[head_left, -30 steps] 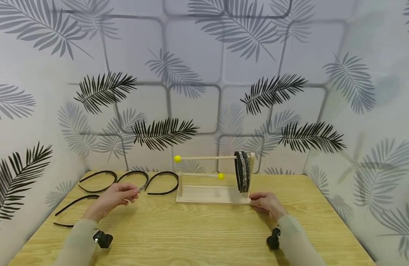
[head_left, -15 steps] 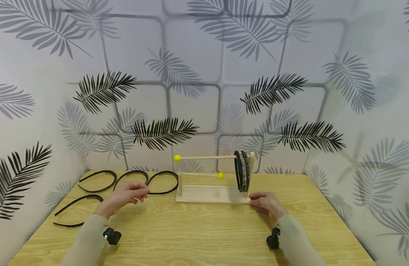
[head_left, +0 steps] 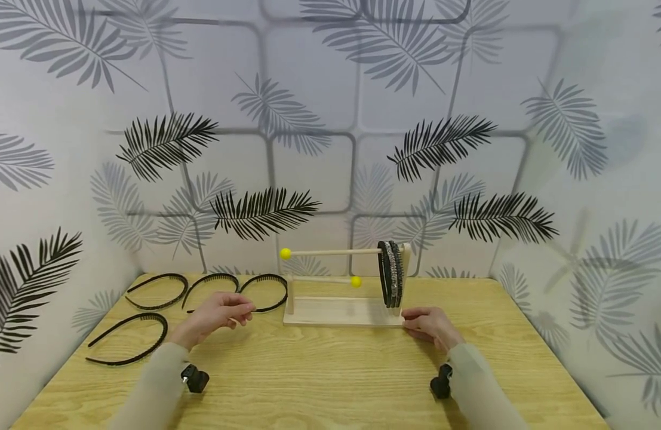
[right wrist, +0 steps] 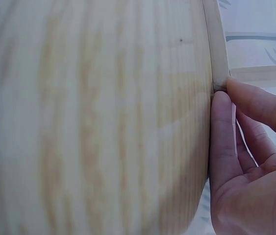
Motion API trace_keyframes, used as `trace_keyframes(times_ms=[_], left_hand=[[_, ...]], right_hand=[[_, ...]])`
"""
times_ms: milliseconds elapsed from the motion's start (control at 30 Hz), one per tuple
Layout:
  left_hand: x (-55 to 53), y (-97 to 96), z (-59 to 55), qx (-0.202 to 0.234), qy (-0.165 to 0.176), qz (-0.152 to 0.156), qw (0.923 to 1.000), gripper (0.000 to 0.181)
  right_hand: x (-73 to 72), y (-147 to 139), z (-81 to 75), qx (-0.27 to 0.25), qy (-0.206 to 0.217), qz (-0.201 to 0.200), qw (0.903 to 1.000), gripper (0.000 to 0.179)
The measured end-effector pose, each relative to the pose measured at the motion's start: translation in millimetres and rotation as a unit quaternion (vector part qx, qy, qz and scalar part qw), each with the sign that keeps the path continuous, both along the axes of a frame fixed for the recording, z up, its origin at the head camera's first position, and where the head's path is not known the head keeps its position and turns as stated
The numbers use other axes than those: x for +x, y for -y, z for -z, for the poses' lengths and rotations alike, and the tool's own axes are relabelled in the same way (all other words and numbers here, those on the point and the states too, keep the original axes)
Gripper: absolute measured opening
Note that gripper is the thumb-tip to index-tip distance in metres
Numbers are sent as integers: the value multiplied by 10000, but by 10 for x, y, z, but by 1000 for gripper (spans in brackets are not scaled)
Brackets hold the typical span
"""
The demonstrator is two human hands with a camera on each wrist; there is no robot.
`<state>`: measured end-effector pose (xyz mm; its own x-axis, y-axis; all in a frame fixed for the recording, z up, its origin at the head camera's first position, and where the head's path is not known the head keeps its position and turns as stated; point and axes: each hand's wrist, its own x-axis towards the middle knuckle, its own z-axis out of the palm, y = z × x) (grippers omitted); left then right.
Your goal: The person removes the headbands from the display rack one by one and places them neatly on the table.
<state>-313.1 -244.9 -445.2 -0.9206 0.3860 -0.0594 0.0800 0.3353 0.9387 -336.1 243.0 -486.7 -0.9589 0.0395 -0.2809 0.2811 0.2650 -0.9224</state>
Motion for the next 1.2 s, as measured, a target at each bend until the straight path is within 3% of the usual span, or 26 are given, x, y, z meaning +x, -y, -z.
trace_keyframes(times_ms=[200, 300, 567, 833, 1200], left_hand=[[-47, -135, 16, 82, 39, 160, 9998, 35], [-37, -200, 37, 87, -64, 49, 9999, 34], [-37, -445, 80, 246, -464, -670, 9964, 31], [-44, -666, 75, 674, -519, -1228, 9888, 25], [-56, -913, 26, 1425, -794, -1932, 9675, 22]], right_hand=[[-6, -7, -10, -108, 3, 7, 9999, 34], [-4, -2, -3, -120, 17, 26, 9999, 33], [7, -2, 4, -107, -27, 18, 9999, 34], [4, 9, -12, -118, 17, -1, 9999, 34], [13, 3, -3, -104, 10, 50, 9999, 34]])
